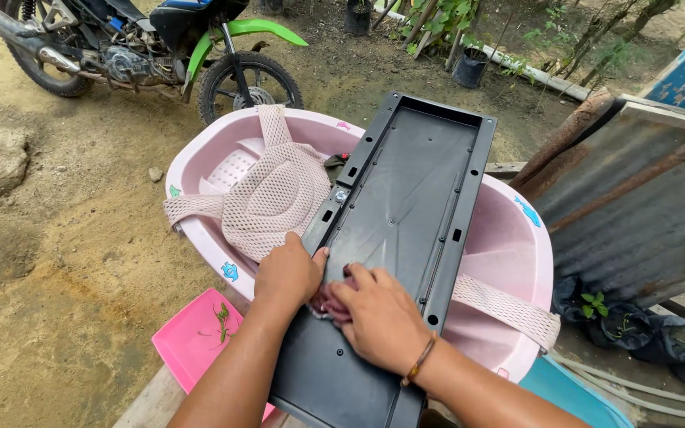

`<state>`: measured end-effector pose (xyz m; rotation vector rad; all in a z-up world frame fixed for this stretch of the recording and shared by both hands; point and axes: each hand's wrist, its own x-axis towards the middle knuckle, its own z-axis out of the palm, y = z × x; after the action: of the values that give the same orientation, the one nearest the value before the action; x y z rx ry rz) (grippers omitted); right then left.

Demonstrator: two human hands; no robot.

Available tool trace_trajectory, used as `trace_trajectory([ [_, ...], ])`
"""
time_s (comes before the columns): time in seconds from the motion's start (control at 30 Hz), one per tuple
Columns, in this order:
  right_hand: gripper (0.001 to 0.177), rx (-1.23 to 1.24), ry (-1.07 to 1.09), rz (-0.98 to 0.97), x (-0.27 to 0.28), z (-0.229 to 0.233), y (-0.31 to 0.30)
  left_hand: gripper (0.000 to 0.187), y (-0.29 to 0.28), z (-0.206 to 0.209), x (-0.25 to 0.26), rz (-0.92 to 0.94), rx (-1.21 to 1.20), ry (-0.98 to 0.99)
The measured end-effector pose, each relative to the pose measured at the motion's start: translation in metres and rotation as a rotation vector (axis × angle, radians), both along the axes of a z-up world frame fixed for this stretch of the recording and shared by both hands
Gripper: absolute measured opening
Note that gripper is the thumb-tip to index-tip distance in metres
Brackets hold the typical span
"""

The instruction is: Clean a pink and black plastic furniture component using a cloth and water.

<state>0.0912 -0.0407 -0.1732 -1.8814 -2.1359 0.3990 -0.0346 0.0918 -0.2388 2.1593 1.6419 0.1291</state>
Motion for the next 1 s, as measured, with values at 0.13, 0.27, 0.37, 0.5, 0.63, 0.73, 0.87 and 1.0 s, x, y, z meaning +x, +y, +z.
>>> trace_trajectory([
  [0.13, 0.041, 0.080, 0.094, 0.177, 0.009, -0.001, -0.019, 0.063, 0.006, 0.009, -0.009, -0.015, -0.077, -0.081],
  [0.27, 0.046, 0.231, -0.043, -0.084, 0.055, 0.008, 0.002, 0.056, -0.005, 0.042, -0.002, -0.026, -0.093, -0.199],
  [0.37, 0.045, 0.431, -0.140, -0.276, 0.084, 0.025, 0.005, 0.053, -0.023, 0.088, 0.009, -0.087, -0.020, -0.203],
  [0.5, 0.041, 0.664, -0.302, -0.614, 0.144, 0.044, -0.010, 0.049, -0.044, 0.135, 0.040, -0.292, 0.107, -0.175],
  [0.63, 0.042, 0.582, -0.257, -0.888, 0.136, 0.053, -0.082, 0.049, -0.080, 0.150, 0.084, -0.448, 0.089, -0.140],
  [0.73, 0.050, 0.566, -0.142, -0.685, 0.091, 0.049, -0.152, 0.048, -0.108, 0.145, 0.118, -0.602, 0.140, -0.180],
  [0.87, 0.051, 0.492, -0.161, -0.649, 0.095, 0.033, -0.237, 0.046, -0.161, 0.141, 0.144, -0.736, 0.073, -0.137],
  [1.0, 0.044, 0.558, -0.361, -1.062, 0.163, 0.015, -0.331, 0.046, -0.222, 0.147, 0.161, -0.901, 0.056, -0.099],
])
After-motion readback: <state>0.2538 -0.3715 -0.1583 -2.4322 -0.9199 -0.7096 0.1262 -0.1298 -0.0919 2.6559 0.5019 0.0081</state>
